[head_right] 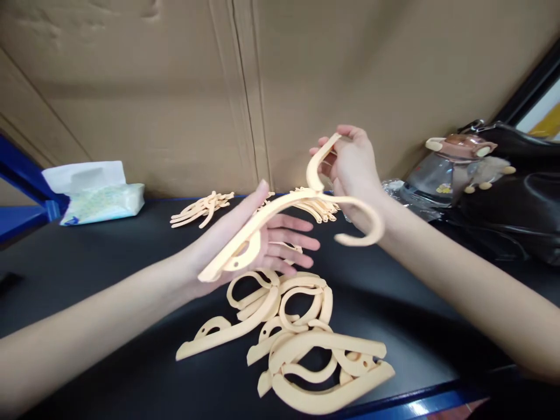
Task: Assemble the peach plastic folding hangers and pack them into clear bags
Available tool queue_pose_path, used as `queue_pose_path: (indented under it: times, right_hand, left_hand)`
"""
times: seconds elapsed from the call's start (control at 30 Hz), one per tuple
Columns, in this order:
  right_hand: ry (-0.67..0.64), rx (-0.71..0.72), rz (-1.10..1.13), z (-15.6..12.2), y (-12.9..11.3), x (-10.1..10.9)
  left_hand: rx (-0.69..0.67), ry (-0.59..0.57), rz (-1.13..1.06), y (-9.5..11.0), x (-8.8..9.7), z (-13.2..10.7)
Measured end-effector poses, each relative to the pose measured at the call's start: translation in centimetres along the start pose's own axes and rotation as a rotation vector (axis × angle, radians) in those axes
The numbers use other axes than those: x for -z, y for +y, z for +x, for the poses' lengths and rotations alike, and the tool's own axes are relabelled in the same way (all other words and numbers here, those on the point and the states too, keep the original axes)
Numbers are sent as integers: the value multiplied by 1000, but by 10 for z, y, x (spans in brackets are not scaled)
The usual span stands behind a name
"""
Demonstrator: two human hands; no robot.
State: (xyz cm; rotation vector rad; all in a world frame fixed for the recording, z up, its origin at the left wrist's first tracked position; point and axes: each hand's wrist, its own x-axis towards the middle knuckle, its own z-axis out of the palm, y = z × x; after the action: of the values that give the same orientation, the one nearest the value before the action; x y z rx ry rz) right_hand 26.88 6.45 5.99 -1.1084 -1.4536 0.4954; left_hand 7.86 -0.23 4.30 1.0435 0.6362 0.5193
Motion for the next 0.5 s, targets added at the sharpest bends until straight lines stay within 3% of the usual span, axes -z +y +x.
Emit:
queue_pose_path:
  times: [0.1, 0.17, 0.27, 0.37, 0.5]
  right_hand:
    - [167, 30, 232, -19, 8, -5]
    - [191, 140, 261, -34, 12, -6]
    - [119, 393, -112, -52, 12, -2]
    - [10, 555, -612, -63, 7, 3]
    - [-102, 707, -892, -72, -2, 1]
  left_hand:
    - [-4, 37, -104, -5, 3, -6]
    - [-43, 131, -87, -6, 10, -9]
    - [-79, 253, -30, -4, 21, -14]
    - [-57, 236, 9, -1, 31, -19]
    - [-1, 229, 66, -1, 38, -22]
